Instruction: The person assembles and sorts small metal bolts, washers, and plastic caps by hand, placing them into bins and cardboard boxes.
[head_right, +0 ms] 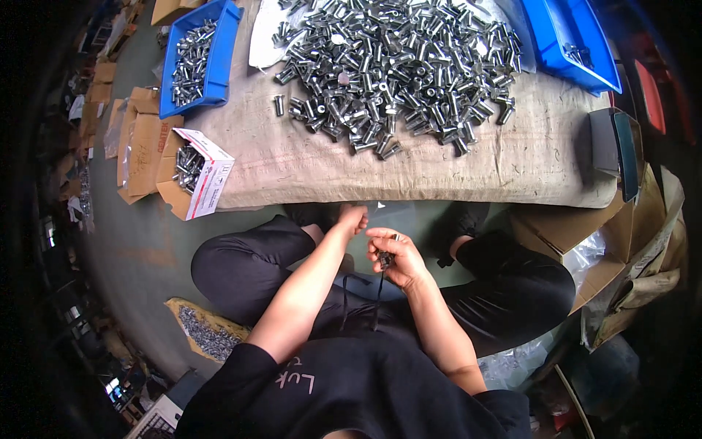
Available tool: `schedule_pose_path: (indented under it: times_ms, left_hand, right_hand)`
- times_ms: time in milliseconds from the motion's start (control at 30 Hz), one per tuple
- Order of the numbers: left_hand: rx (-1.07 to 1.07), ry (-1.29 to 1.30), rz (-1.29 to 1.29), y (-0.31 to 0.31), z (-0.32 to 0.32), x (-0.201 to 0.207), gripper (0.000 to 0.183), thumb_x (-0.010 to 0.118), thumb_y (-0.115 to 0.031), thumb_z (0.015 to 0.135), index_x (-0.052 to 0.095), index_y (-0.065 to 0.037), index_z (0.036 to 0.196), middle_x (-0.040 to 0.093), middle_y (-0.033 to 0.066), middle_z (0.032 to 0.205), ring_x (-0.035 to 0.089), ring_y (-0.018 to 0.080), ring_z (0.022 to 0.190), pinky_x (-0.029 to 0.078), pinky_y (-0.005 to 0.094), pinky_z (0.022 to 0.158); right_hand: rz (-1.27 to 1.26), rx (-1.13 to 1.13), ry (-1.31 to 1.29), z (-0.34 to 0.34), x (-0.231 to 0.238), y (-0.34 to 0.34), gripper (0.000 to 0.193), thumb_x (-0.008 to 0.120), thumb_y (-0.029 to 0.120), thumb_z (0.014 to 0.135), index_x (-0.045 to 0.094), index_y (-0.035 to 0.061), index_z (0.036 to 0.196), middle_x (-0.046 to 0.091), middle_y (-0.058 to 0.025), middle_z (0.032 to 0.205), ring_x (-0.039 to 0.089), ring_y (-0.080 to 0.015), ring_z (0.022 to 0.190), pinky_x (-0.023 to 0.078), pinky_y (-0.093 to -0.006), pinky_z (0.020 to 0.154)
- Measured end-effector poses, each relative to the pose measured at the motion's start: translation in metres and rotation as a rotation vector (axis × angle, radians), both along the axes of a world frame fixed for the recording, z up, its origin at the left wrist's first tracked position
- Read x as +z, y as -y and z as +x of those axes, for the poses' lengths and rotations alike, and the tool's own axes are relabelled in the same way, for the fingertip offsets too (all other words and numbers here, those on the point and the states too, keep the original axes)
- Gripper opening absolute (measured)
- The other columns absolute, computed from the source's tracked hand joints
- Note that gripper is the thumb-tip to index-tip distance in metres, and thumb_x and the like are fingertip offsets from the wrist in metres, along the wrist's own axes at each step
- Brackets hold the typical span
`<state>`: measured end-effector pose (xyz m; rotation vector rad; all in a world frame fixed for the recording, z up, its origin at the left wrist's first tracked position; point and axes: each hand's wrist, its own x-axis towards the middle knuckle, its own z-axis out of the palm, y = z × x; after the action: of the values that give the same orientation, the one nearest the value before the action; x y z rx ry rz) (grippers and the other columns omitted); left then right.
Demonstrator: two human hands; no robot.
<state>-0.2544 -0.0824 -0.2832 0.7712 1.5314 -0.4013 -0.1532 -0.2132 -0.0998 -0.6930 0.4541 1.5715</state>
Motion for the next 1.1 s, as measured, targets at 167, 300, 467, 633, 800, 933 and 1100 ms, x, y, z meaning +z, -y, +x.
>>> schedule_pose_path:
  times_ms: [167, 300, 467, 633, 800, 933, 1100]
  left_hand:
    - [-0.763, 0.038, 0.688, 0.023, 0.020, 0.110, 0.022, 0.053, -0.023, 0.070, 0.060, -0.003, 0.076, 0.059, 0.0211, 0.076, 0.059, 0.0365, 0.077, 0.047, 0.0438, 0.066]
    - [-0.866, 0.379, 1.028, 0.043, 0.002, 0.129, 0.011, 0.053, -0.012, 0.073, 0.056, -0.001, 0.070, 0.056, 0.0187, 0.085, 0.055, 0.0358, 0.081, 0.045, 0.0429, 0.070]
    - [-0.866, 0.678, 1.052, 0.081, -0.010, 0.156, 0.013, 0.051, -0.010, 0.076, 0.054, 0.001, 0.071, 0.055, 0.0207, 0.099, 0.052, 0.0359, 0.093, 0.043, 0.0412, 0.080]
    - [-0.769, 0.546, 1.112, 0.104, -0.018, 0.172, 0.013, 0.053, -0.012, 0.073, 0.055, 0.000, 0.068, 0.056, 0.0130, 0.088, 0.055, 0.0308, 0.079, 0.046, 0.0385, 0.069]
    - [-0.446, 0.423, 1.176, 0.084, -0.034, 0.143, 0.017, 0.052, -0.010, 0.072, 0.054, 0.002, 0.061, 0.056, 0.0154, 0.076, 0.056, 0.0318, 0.069, 0.045, 0.0385, 0.064]
    - [-0.483, 0.273, 1.102, 0.079, -0.042, 0.149, 0.023, 0.051, -0.016, 0.071, 0.057, 0.004, 0.061, 0.058, 0.0177, 0.075, 0.057, 0.0333, 0.070, 0.046, 0.0394, 0.064]
    - [-0.713, 0.074, 0.892, 0.079, -0.025, 0.151, 0.029, 0.049, -0.024, 0.069, 0.059, 0.003, 0.062, 0.057, 0.0227, 0.070, 0.058, 0.0368, 0.071, 0.046, 0.0436, 0.066]
  right_hand:
    - [-0.181, 0.306, 0.288, 0.032, -0.005, -0.016, 0.033, 0.051, 0.006, 0.077, 0.052, 0.0008, 0.109, 0.051, -0.0057, 0.067, 0.046, -0.0128, 0.050, 0.034, -0.0225, 0.038]
    - [-0.345, 0.795, 0.568, 0.037, -0.045, -0.034, 0.012, 0.054, 0.011, 0.075, 0.057, 0.0009, 0.081, 0.051, -0.0051, 0.059, 0.045, -0.0126, 0.043, 0.034, -0.0257, 0.033]
    - [-0.392, 0.912, 0.260, 0.035, -0.119, -0.008, 0.014, 0.050, 0.015, 0.078, 0.049, 0.0051, 0.067, 0.047, -0.0056, 0.053, 0.043, -0.0161, 0.040, 0.034, -0.0279, 0.032]
    - [-0.516, -0.125, 0.314, -0.003, -0.173, -0.006, 0.010, 0.052, 0.013, 0.078, 0.049, 0.0049, 0.074, 0.051, -0.0069, 0.061, 0.050, -0.0188, 0.051, 0.042, -0.0321, 0.041]
    - [-0.481, 0.839, 1.645, -0.007, -0.181, -0.004, 0.075, 0.072, 0.029, 0.061, 0.041, 0.0021, 0.123, 0.057, -0.0137, 0.106, 0.056, -0.0256, 0.095, 0.045, -0.0344, 0.078]
    - [-0.341, 1.426, 1.465, 0.021, -0.097, -0.038, 0.063, 0.075, 0.042, 0.050, 0.062, 0.0058, 0.099, 0.062, -0.0123, 0.098, 0.059, -0.0248, 0.091, 0.047, -0.0333, 0.077]
    - [-0.218, 1.772, 1.608, 0.022, -0.053, -0.037, 0.054, 0.073, 0.046, 0.053, 0.066, 0.0092, 0.092, 0.064, -0.0100, 0.093, 0.061, -0.0232, 0.087, 0.048, -0.0339, 0.074]
